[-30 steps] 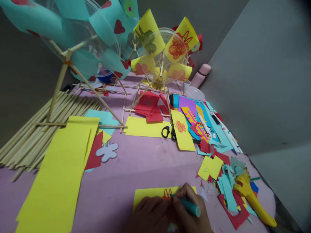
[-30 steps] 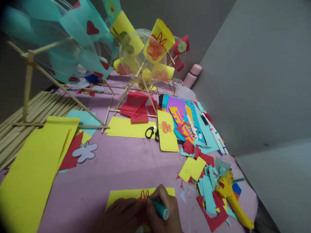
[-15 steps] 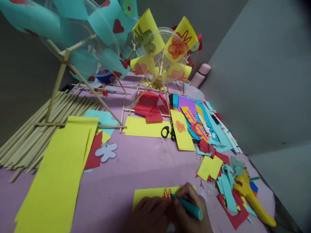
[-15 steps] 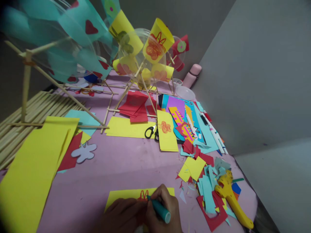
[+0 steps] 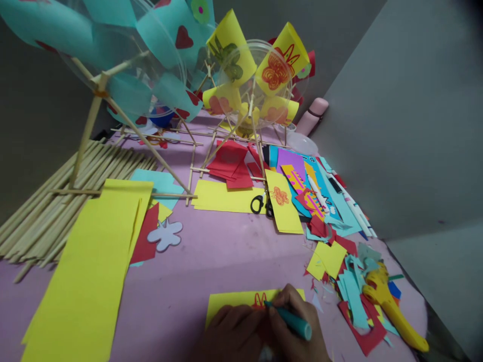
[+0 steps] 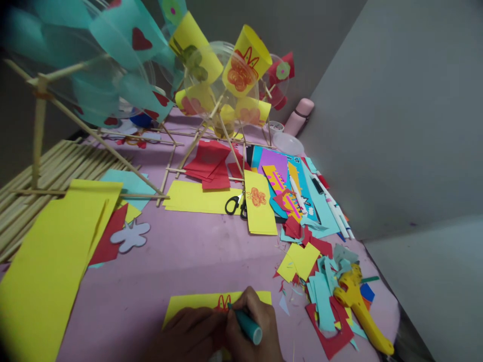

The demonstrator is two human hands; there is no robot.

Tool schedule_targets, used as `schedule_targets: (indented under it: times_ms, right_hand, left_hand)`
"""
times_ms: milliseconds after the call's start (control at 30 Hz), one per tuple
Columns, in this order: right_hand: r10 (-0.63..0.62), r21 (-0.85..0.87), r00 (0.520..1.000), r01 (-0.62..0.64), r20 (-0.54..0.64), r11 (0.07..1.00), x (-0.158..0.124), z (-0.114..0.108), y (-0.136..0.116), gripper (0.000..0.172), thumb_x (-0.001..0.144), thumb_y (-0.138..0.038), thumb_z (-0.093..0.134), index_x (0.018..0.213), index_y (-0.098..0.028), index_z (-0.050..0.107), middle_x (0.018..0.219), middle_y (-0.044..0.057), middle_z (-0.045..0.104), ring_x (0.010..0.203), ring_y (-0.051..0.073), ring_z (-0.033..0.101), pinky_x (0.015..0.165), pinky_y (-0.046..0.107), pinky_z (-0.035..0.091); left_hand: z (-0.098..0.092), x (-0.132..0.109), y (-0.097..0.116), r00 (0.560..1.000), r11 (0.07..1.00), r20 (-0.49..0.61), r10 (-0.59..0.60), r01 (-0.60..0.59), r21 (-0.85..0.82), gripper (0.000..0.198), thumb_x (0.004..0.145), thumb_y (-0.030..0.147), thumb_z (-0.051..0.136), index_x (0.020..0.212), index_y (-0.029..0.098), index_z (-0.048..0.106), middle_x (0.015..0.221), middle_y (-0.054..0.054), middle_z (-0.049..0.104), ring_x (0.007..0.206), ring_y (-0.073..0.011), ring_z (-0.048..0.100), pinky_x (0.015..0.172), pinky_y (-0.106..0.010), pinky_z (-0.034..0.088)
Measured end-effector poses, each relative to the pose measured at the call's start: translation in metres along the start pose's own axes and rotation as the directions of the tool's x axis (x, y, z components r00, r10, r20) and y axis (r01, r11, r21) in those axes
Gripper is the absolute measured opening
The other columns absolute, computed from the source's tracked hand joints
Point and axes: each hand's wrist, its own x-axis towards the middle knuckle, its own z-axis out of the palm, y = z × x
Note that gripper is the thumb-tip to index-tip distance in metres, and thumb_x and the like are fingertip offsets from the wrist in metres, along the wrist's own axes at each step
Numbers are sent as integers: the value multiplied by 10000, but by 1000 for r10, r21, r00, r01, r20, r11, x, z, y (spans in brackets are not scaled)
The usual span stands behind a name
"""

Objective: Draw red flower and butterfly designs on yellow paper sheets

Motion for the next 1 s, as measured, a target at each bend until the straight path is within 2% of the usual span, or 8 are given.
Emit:
schedule_targets:
  times_ms: [67,233,367,700,1000]
  right_hand:
    - [-12,6,1000,12,-3,1000,0,0,-1,177,761,-290,516,647,-245,388,490,-86,382,424,108,330,425,232,250]
    - [-27,-17,1000,27,0,999,0,-1,2,170,770,-295,510,654,-242,397,501,-82,386,431,111,343,434,233,261]
    - [-27,-15,1000,27,7,1000,0,-1,3,169,773,-295,509,655,-242,402,502,-84,382,426,111,345,430,234,259]
    - [-37,-7,999,37,5,999,0,-1,1,173,776,-295,515,652,-238,409,496,-86,390,420,106,342,429,234,252]
    - [-6,-17,1000,7,23,1000,0,-2,-1,185,780,-319,501,651,-243,393,496,-86,376,433,112,345,438,233,255]
  left_hand:
    - [0,0,-2,1000,1000,14,10,-10,-4,373,1015,319,261,972,205,614,991,14,681,881,-147,597,756,-270,452]
    - [0,-1,-2,1000,1000,17,-1,1,-1,321,1002,309,322,925,202,615,1014,10,679,886,-154,592,759,-278,458]
    - [2,-1,-1,1000,1000,-9,0,0,-2,337,1008,270,290,956,197,615,1005,7,681,879,-153,592,751,-280,458]
    - [0,0,-1,1000,1000,0,-3,3,-4,338,1006,307,302,949,198,617,992,7,683,880,-152,598,752,-281,462]
    - [0,-1,-1,1000,1000,31,0,0,-3,297,996,280,336,954,195,618,1013,-7,672,911,-157,582,763,-282,465]
